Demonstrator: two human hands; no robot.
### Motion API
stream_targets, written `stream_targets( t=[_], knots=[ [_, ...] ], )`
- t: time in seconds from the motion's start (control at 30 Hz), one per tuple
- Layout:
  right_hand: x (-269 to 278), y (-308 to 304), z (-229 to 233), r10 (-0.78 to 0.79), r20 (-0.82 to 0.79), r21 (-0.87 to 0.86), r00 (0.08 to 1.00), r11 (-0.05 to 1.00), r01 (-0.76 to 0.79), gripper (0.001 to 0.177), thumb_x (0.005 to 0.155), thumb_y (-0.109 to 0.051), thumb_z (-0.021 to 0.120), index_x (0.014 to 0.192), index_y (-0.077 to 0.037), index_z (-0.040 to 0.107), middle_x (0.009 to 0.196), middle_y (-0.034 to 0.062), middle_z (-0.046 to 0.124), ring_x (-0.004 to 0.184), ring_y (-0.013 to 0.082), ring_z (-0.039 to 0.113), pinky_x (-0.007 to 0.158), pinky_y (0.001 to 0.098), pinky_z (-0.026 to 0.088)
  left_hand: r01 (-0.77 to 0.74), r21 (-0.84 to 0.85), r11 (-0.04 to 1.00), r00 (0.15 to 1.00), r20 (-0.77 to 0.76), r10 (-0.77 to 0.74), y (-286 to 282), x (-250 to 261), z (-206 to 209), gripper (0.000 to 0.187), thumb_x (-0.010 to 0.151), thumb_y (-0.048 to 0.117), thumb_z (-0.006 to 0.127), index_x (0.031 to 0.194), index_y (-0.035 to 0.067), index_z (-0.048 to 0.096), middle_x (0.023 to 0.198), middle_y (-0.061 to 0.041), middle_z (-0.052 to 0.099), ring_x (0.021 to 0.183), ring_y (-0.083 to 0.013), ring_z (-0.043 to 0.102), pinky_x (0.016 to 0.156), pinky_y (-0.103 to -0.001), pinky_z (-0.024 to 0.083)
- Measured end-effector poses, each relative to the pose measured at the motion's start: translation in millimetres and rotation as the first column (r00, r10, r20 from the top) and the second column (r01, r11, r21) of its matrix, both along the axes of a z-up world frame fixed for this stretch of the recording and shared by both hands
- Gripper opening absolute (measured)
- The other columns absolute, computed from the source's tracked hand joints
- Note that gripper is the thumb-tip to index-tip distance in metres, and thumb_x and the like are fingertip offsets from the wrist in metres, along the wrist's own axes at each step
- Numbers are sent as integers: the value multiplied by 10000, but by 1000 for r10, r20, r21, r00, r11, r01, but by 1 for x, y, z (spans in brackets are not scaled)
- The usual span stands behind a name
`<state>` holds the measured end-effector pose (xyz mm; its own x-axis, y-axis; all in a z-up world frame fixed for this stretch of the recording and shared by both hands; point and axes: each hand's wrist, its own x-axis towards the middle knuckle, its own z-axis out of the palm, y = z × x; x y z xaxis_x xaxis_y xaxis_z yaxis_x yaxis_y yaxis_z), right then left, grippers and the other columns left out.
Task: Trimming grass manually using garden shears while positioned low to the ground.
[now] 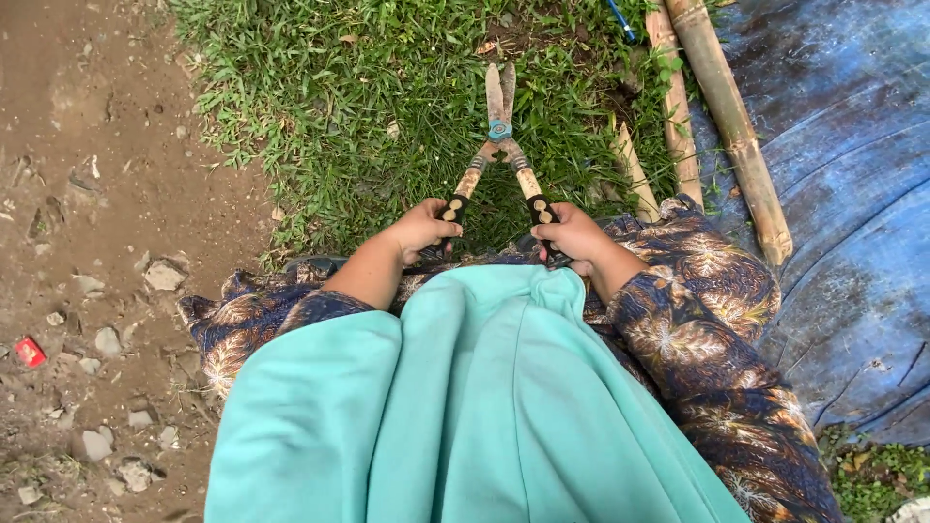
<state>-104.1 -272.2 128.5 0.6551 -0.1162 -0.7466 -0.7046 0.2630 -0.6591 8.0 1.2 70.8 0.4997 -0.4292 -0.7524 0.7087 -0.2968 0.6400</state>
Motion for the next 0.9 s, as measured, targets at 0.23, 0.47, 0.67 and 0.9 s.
stream_targets(
  t=[0.23,0.47,0.67,0.9],
  knots=[
    [-58,-61,45,125,20,33,992,992,-125,556,868,32,645,1359,175,426,807,218,576,473,214,620,340,344,506,340,24,940,938,55,-341,37,41,25,792,788,-12,777,1454,-168,377,1257,-317,597,576,-252,695,433,-371,587],
    [-68,-83,-18,77,8,-5,997,997,-77,523,874,2,664,1325,180,468,785,216,599,485,219,641,390,358,528,253,-43,967,967,-31,-254,-25,-4,-58,785,811,7,786,1468,-119,374,1225,-212,614,614,-264,708,488,-380,641],
    [-51,-52,-97,200,-147,-345,969,908,-240,686,766,-164,794,1355,69,530,930,221,718,656,271,749,538,418,601,-7,-81,997,990,-140,-4,-76,-66,-104,747,853,-30,740,1471,-43,320,1125,-242,602,637,-331,737,531,-429,690],
    [-56,-70,18,31,-12,-14,999,999,-31,567,877,3,624,1378,178,426,785,175,603,469,173,627,384,304,524,205,15,979,979,-14,-205,-64,-13,-5,756,858,-24,726,1476,-160,313,1117,-257,575,671,-246,702,551,-365,659]
  ],
)
